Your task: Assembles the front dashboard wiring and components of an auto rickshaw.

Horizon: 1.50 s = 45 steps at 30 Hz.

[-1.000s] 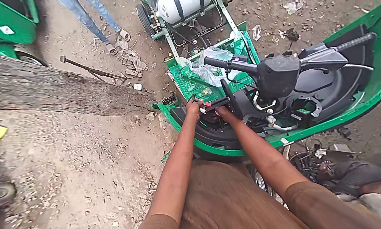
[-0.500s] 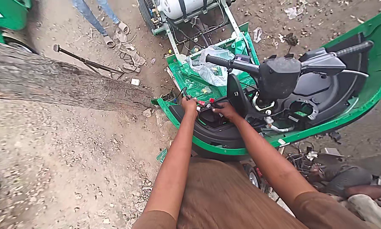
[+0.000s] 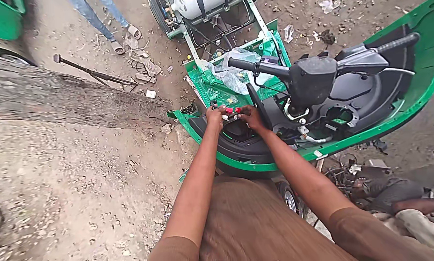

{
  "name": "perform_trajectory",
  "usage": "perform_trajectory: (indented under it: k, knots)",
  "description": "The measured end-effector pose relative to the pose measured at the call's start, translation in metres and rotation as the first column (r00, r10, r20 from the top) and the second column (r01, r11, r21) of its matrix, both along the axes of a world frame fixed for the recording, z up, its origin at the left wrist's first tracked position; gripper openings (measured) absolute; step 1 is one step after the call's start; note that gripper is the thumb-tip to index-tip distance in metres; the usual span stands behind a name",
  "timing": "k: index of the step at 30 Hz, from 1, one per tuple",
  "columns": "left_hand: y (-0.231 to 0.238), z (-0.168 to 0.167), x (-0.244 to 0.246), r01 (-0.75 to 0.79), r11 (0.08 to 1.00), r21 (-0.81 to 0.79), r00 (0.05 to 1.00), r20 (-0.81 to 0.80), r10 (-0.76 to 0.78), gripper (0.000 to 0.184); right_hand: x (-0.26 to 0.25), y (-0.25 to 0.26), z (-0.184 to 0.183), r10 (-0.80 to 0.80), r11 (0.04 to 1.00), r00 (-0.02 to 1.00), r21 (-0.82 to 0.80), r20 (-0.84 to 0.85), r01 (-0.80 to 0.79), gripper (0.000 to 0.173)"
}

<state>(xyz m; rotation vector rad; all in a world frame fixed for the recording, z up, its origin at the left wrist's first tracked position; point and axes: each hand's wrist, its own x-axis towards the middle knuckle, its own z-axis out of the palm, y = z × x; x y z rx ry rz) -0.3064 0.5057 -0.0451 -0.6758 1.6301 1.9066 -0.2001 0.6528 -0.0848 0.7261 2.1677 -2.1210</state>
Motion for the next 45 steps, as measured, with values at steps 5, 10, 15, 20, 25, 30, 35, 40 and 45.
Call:
perform_trajectory:
  k: [5,10,15,20,25,30,35,40,45]
  knots:
    - [0.0,0.0,0.0,-0.018,1.0,-0.017,1.0,-0.024,0.018,0.062,0.0,0.004,0.0,0.003,0.999,1.0,-0.038,-0.022,-0.004,0.036]
    - [0.0,0.0,0.0,0.04,0.998,-0.05,0.998,-0.039,-0.042,0.062,0.0,0.007,-0.006,0.094,0.995,0.996,-0.032,-0.003,-0.094,0.023]
    - [0.0,0.002,-0.002,0.068,0.995,-0.07,0.995,-0.075,-0.073,0.066,-0.004,0.01,0.0,0.228,0.974,0.974,0.001,0.003,-0.228,0.023]
    - [0.002,0.002,-0.003,0.089,0.993,-0.074,0.992,-0.084,-0.095,0.067,-0.004,0.011,-0.001,0.313,0.949,0.95,0.017,0.014,-0.314,0.026]
    - [0.002,0.0,-0.003,0.127,0.991,-0.028,0.99,-0.062,-0.129,0.066,-0.006,0.012,-0.003,0.341,0.936,0.938,0.077,0.06,-0.345,0.027]
    - [0.001,-0.001,-0.003,0.188,0.977,-0.099,0.969,-0.146,-0.201,0.065,-0.006,0.013,0.0,0.365,0.923,0.929,0.106,0.058,-0.369,0.028]
    - [0.002,0.0,0.0,0.201,0.977,-0.074,0.961,-0.181,-0.211,0.067,-0.004,0.012,0.005,0.351,0.93,0.932,0.077,0.092,-0.358,0.028]
    - [0.0,0.007,0.006,0.237,0.962,-0.133,0.948,-0.184,-0.259,0.065,-0.002,0.01,0.012,0.354,0.924,0.927,0.104,0.123,-0.367,0.029]
    - [0.004,0.008,-0.003,0.231,0.959,-0.164,0.952,-0.167,-0.258,0.064,-0.011,0.013,0.002,0.38,0.912,0.918,0.122,0.113,-0.392,0.033]
